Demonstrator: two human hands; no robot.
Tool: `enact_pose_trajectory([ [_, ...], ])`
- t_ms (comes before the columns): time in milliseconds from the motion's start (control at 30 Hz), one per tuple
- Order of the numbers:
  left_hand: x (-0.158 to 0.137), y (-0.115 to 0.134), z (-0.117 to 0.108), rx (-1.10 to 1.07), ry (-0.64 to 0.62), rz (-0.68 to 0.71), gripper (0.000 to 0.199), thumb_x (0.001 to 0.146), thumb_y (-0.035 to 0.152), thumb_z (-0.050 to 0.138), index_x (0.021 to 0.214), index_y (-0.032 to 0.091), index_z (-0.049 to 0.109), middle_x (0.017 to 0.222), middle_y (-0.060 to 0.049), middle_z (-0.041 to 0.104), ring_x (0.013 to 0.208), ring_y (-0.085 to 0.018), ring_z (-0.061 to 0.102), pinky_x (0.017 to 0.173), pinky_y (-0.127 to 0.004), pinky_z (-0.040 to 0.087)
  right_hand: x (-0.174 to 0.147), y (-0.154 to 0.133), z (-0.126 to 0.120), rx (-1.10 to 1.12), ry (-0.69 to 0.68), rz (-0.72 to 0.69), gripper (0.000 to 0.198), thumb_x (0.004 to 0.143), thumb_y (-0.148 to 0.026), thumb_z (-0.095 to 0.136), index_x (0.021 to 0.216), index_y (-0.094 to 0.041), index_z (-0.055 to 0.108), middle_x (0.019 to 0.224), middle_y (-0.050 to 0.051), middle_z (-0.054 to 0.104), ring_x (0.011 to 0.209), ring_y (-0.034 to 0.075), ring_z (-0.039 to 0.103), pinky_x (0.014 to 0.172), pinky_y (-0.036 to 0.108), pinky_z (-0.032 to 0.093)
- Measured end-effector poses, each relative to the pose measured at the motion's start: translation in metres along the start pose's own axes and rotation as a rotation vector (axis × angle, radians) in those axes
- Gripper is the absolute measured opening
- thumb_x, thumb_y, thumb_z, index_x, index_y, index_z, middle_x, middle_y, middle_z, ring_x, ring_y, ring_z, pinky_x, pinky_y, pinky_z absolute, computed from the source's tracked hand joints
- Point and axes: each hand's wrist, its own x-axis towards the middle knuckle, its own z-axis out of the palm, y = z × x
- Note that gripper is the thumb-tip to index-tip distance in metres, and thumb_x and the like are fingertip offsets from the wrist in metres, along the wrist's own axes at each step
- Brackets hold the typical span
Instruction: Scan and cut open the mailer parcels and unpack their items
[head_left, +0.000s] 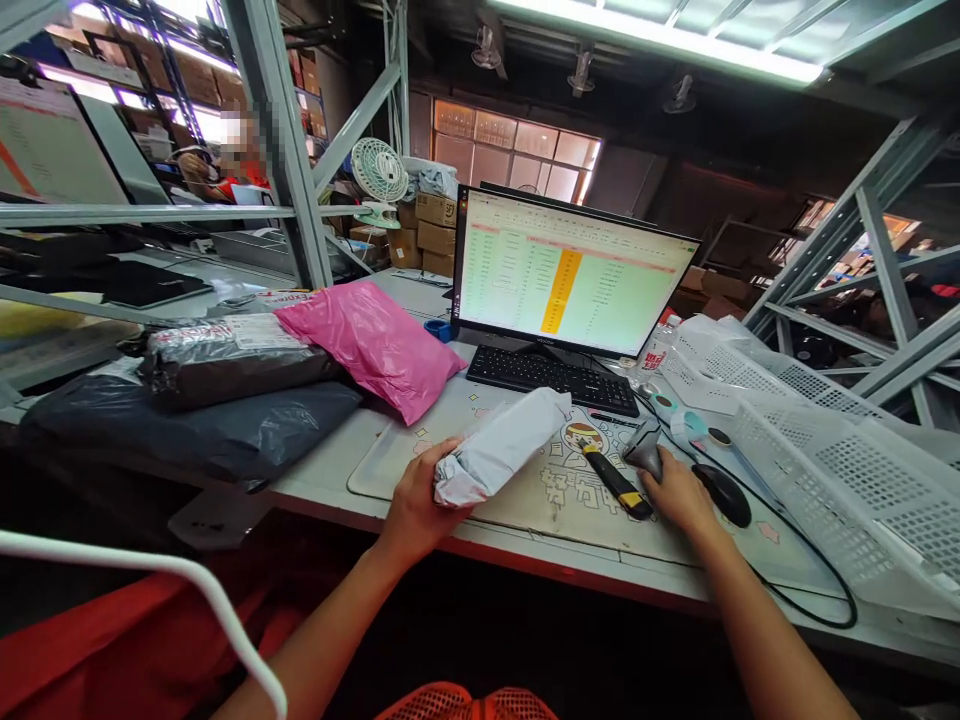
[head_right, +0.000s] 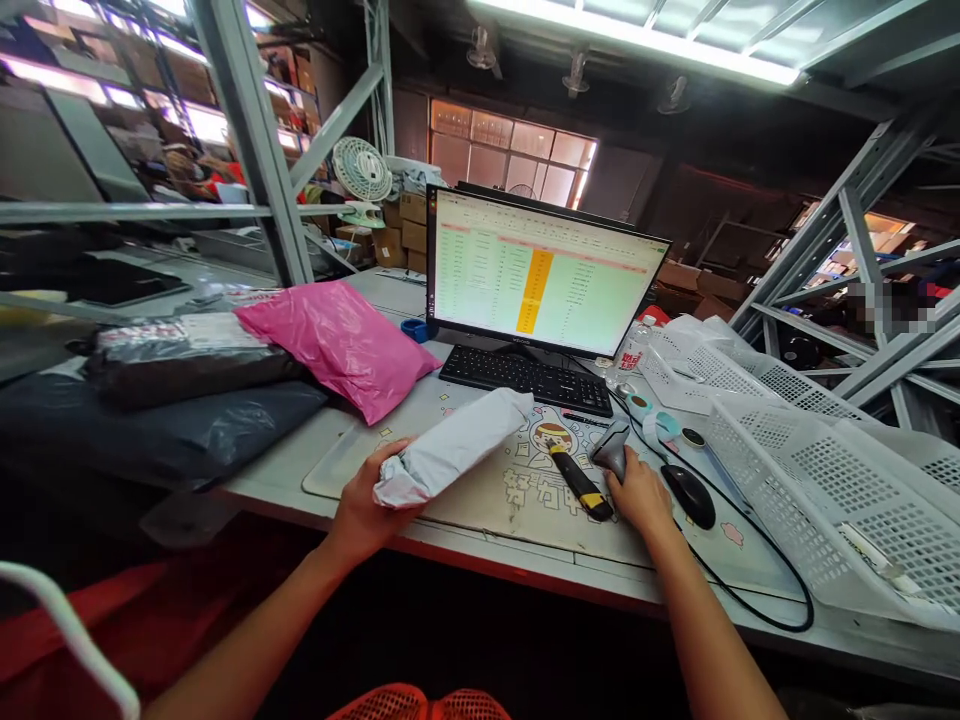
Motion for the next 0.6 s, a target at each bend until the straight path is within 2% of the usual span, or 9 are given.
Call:
enact_pose_trajectory([
  [67,-0.003,0.0,0.005,0.025,-0.017,-0.063,0.073,0.086,0.04,0.082,0.148,0.027,0.046,0.137,-0.013,0.071,0.12,-0.032,0.073,0.099,-0.044,0.062,0.007,0.0,-0.011,0.012,0.018,0.008,0.069,0.105,-0.055,0.049,0.155,-0.008,0.052,0.135,0.026,0.069,0.122,0.041,0.069,0.098,0.049,0.054],
  [133,-0.005,-0.001,0.009,0.031,-0.036,-0.091,0.071,0.085,0.042,0.083,0.145,0.027,0.048,0.135,-0.012,0.072,0.118,-0.032,0.074,0.098,-0.043,0.062,0.02,-0.006,-0.03,0.053,0.121,0.011,0.067,0.105,-0.058,0.048,0.149,-0.009,0.059,0.135,0.025,0.069,0.125,0.041,0.067,0.101,0.049,0.053],
  [200,-0.007,-0.001,0.01,0.02,-0.05,-0.121,0.069,0.086,0.044,0.083,0.143,0.026,0.05,0.138,-0.012,0.071,0.121,-0.032,0.073,0.102,-0.043,0.06,0.04,-0.02,-0.048,0.107,0.248,-0.026,0.059,0.106,-0.05,0.047,0.147,-0.009,0.06,0.137,0.023,0.069,0.128,0.037,0.065,0.108,0.045,0.05],
  [267,-0.006,0.0,0.009,0.014,-0.054,-0.166,0.067,0.087,0.046,0.082,0.143,0.025,0.051,0.14,-0.012,0.07,0.123,-0.032,0.072,0.106,-0.043,0.059,0.065,-0.039,-0.061,0.143,0.281,-0.132,0.051,0.108,-0.038,0.045,0.146,-0.008,0.061,0.143,0.021,0.066,0.133,0.032,0.062,0.116,0.039,0.045],
  [333,-0.005,0.002,0.007,0.013,-0.054,-0.221,0.066,0.087,0.047,0.081,0.142,0.025,0.052,0.139,-0.011,0.07,0.123,-0.032,0.072,0.105,-0.042,0.059,0.092,-0.06,-0.063,0.126,0.168,-0.197,0.049,0.106,-0.03,0.047,0.149,-0.009,0.06,0.15,0.019,0.063,0.139,0.03,0.058,0.118,0.037,0.042],
  [433,-0.004,0.004,0.005,0.013,-0.055,-0.28,0.066,0.086,0.047,0.083,0.142,0.026,0.053,0.135,-0.009,0.072,0.119,-0.032,0.073,0.103,-0.042,0.06,0.125,-0.083,-0.055,0.102,0.0,-0.201,0.048,0.098,-0.021,0.06,0.145,-0.013,0.066,0.144,0.017,0.068,0.133,0.029,0.063,0.113,0.033,0.046],
  [533,-0.005,0.003,0.004,0.012,-0.052,-0.287,0.067,0.085,0.048,0.083,0.141,0.027,0.053,0.135,-0.009,0.072,0.118,-0.031,0.074,0.102,-0.041,0.061,0.142,-0.095,-0.043,0.089,-0.01,-0.136,0.051,0.1,-0.018,0.054,0.15,-0.012,0.061,0.145,0.021,0.066,0.131,0.031,0.064,0.11,0.037,0.048],
  [600,-0.006,0.001,0.004,0.008,-0.048,-0.285,0.067,0.085,0.048,0.083,0.142,0.027,0.053,0.135,-0.009,0.072,0.118,-0.031,0.074,0.101,-0.041,0.061,0.146,-0.099,-0.036,0.077,-0.03,-0.102,0.048,0.1,-0.021,0.057,0.147,-0.011,0.065,0.142,0.024,0.067,0.129,0.034,0.066,0.108,0.04,0.05],
])
